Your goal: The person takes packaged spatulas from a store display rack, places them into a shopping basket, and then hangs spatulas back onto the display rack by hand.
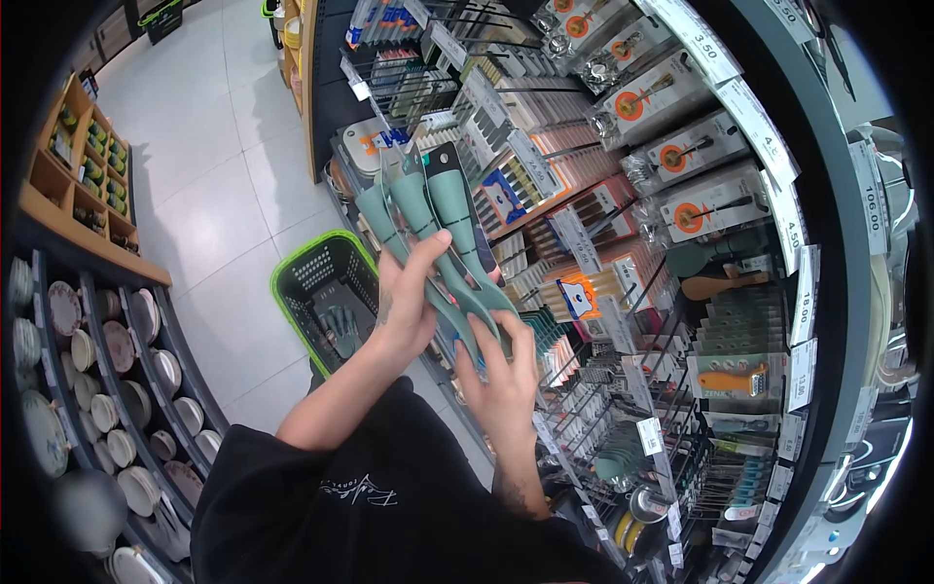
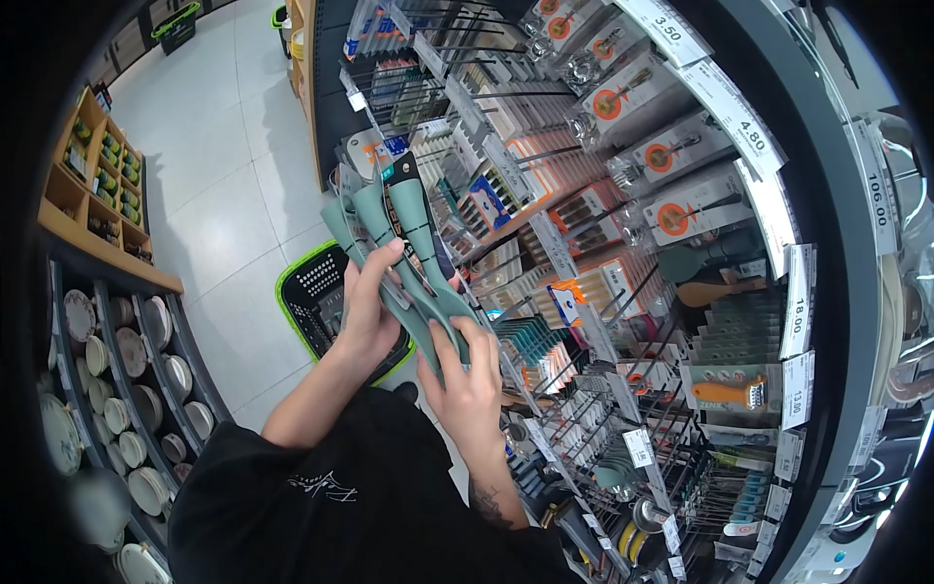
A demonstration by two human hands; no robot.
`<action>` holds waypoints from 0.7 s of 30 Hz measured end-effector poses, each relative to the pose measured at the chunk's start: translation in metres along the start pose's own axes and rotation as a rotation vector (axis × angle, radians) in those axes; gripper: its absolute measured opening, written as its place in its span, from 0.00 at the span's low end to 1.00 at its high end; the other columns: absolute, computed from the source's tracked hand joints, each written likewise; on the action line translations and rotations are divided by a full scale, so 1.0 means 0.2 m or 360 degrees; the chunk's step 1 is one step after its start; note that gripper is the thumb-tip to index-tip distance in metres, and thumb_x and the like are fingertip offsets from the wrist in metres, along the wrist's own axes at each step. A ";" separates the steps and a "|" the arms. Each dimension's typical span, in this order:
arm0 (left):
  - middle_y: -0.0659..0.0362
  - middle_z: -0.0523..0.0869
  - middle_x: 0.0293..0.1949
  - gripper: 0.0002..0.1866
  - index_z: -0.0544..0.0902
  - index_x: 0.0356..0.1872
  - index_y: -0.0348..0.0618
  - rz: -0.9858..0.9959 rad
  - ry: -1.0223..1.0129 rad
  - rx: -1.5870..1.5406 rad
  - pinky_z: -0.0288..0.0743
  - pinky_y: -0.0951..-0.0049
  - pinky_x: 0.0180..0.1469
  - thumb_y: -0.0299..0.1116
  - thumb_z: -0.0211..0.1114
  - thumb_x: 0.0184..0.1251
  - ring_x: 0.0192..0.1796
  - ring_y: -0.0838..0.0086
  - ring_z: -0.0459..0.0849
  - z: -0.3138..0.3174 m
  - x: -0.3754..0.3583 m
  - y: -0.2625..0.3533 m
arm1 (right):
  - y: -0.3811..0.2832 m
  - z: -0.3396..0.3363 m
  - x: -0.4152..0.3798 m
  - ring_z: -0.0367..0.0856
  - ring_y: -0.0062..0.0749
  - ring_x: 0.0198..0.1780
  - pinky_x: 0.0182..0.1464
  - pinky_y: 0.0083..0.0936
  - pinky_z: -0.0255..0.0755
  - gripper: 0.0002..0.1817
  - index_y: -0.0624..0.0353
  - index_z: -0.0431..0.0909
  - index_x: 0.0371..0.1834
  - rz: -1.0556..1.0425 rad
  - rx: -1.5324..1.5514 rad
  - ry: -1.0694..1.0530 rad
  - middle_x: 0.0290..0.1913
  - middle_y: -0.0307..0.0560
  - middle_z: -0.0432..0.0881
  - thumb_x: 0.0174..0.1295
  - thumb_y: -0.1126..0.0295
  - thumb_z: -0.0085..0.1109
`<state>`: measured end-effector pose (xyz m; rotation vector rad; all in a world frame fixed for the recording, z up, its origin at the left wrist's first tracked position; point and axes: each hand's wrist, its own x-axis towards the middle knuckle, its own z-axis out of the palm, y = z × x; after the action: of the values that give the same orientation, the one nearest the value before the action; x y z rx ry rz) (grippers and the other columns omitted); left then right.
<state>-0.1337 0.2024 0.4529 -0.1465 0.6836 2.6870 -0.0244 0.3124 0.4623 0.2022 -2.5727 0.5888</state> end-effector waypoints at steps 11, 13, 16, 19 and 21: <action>0.53 0.82 0.37 0.21 0.66 0.57 0.40 -0.0035 0.0122 0.0015 0.87 0.64 0.38 0.35 0.62 0.70 0.34 0.64 0.88 -0.13 0.02 0.02 | -0.03 0.12 0.02 0.78 0.48 0.46 0.45 0.39 0.76 0.18 0.65 0.82 0.48 0.0018 -0.0018 -0.0200 0.47 0.54 0.74 0.54 0.72 0.70; 0.54 0.81 0.37 0.22 0.65 0.58 0.41 -0.0040 0.0165 0.0022 0.87 0.65 0.38 0.36 0.63 0.70 0.35 0.65 0.88 -0.19 0.04 0.01 | -0.02 0.17 0.02 0.78 0.49 0.46 0.44 0.39 0.76 0.17 0.65 0.81 0.48 0.0030 -0.0015 -0.0245 0.46 0.55 0.74 0.56 0.72 0.69; 0.54 0.80 0.38 0.26 0.63 0.59 0.42 -0.0062 0.0283 0.0074 0.86 0.66 0.38 0.40 0.66 0.69 0.36 0.66 0.87 -0.33 0.08 -0.04 | 0.00 0.29 -0.01 0.79 0.51 0.45 0.45 0.39 0.75 0.14 0.66 0.81 0.47 0.0123 0.0056 -0.0323 0.46 0.56 0.75 0.60 0.73 0.65; 0.54 0.80 0.40 0.29 0.63 0.59 0.42 -0.0143 0.0454 0.0172 0.85 0.68 0.37 0.43 0.68 0.67 0.37 0.68 0.87 -0.51 0.12 -0.10 | 0.05 0.43 -0.07 0.79 0.54 0.43 0.45 0.39 0.75 0.12 0.67 0.80 0.47 0.0288 0.0206 -0.0436 0.44 0.56 0.75 0.63 0.73 0.63; 0.53 0.79 0.43 0.31 0.64 0.60 0.41 -0.0273 0.0622 0.0245 0.84 0.69 0.38 0.45 0.70 0.66 0.37 0.70 0.86 -0.66 0.14 -0.16 | 0.12 0.54 -0.12 0.79 0.55 0.41 0.44 0.41 0.75 0.12 0.68 0.79 0.46 0.0374 0.0288 -0.0530 0.42 0.57 0.75 0.63 0.72 0.63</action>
<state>-0.1469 0.1750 0.3169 -0.6703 0.9411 2.4497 -0.0559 0.2874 0.3564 0.0607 -2.8872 0.9469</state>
